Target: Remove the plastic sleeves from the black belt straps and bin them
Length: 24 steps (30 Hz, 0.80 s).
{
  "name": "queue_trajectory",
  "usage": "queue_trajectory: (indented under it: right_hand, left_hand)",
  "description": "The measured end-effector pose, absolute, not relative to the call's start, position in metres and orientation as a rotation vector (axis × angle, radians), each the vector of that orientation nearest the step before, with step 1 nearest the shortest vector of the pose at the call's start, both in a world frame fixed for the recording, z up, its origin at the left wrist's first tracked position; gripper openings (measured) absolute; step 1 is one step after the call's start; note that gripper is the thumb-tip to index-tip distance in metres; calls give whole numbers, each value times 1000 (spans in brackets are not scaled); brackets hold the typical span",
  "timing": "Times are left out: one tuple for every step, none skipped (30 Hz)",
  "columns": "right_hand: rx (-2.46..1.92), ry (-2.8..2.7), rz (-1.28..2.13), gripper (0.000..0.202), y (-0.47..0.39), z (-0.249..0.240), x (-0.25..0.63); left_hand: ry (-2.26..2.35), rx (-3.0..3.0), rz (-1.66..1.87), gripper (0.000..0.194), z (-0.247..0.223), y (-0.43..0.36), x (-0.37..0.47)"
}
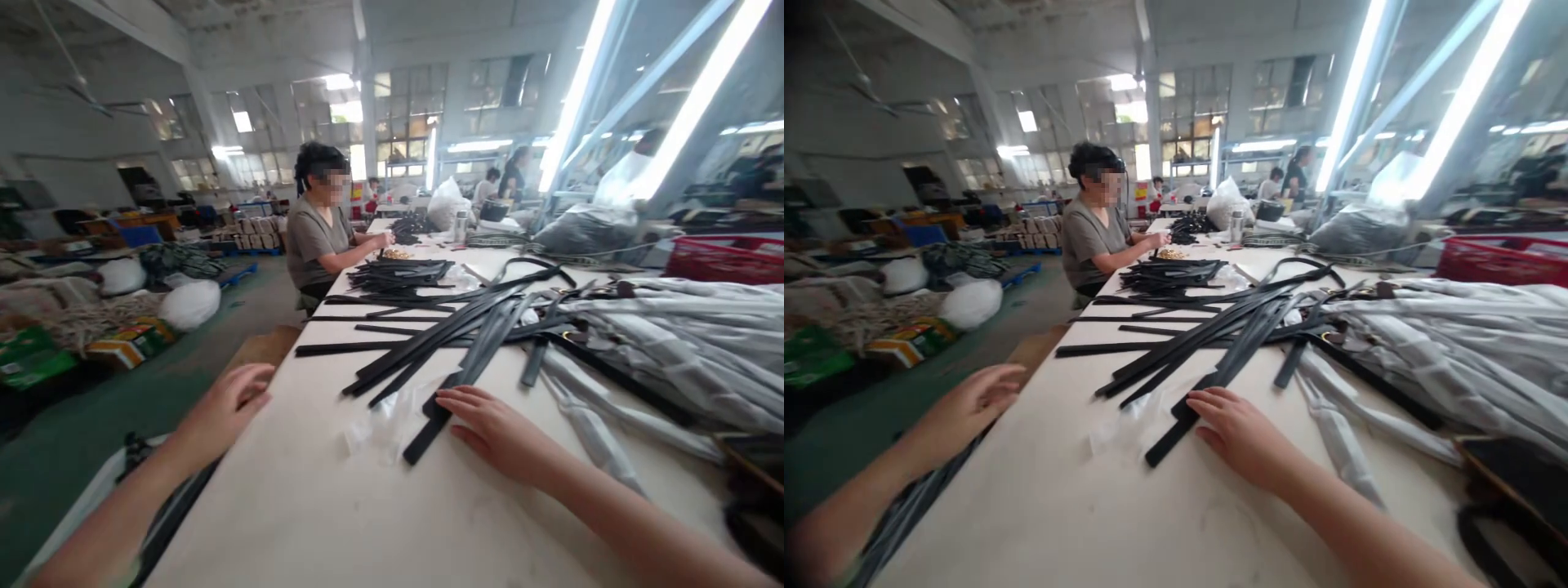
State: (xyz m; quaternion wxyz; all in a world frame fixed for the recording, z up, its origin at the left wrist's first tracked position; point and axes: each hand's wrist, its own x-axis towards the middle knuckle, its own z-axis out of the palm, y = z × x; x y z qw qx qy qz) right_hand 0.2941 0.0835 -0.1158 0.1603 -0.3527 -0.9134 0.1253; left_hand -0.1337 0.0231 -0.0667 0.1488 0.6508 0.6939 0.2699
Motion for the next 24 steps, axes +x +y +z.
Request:
queue_trajectory:
  right_hand:
    - [-1012,-2605,346,42,83,-114,295]
    - [-1020,-2602,335,40,82,-113,296]
    - [-1031,-2598,326,38,81,-110,298]
    - [-1041,-2594,319,37,80,-108,299]
    - [-1049,-2588,317,34,79,-105,301]
    - [-1056,-2579,319,32,78,-103,303]
    - [-1060,-2568,326,31,77,-101,305]
    - [-1059,-2555,338,29,76,-101,307]
    - [-1049,-2538,355,27,76,-100,308]
    - [-1033,-2517,378,25,76,-101,309]
    - [-1016,-2482,409,24,76,-102,309]
    - [-1009,-2430,456,24,75,-104,307]
    - [-1013,-2358,538,24,75,-105,305]
    - [-1027,-2259,671,25,74,-107,302]
    - [-1035,-2130,866,28,72,-107,299]
    - [-1016,-1974,1111,33,69,-106,295]
    - [-954,-1799,1375,39,66,-105,293]
    - [-853,-1615,1622,43,62,-102,291]
    - [-735,-1433,1817,47,58,-99,290]
    - [-619,-1284,1952,52,55,-95,289]
    - [-518,-1180,2039,56,51,-92,289]
    - [-447,-1110,2091,59,48,-89,289]
    - [-409,-1062,2118,60,47,-87,289]
    - [-400,-1036,2126,58,46,-86,288]
  left_hand:
    - [1883,2000,709,51,-60,22,-104]
    - [1814,2085,636,47,-55,21,-75]
    - [1788,2129,592,43,-54,20,-49]
    - [1791,2151,568,39,-56,22,-25]
    - [1822,2144,560,36,-60,25,-5]
    - [1868,2109,559,32,-67,30,11]
    - [1914,2060,560,29,-74,37,23]
    - [1954,2011,566,24,-82,43,31]
    - [1983,1970,575,20,-88,48,37]
    - [2000,1945,587,17,-91,51,41]
    - [2007,1941,598,15,-93,52,44]
    - [1996,1947,629,14,-91,50,47]
    - [1969,1946,688,12,-88,46,51]
    - [1923,1932,777,12,-84,39,56]
    - [1860,1900,875,12,-78,30,62]
    - [1789,1851,958,12,-73,21,69]
    - [1717,1799,1013,12,-67,11,77]
    - [1652,1757,1033,11,-63,2,85]
    - [1597,1733,1014,11,-60,-7,93]
    - [1549,1718,979,10,-57,-14,101]
    - [1505,1710,937,9,-55,-20,109]
    - [1466,1698,903,9,-53,-26,115]
    - [1434,1676,874,9,-52,-30,121]
    - [1418,1650,846,11,-49,-35,125]
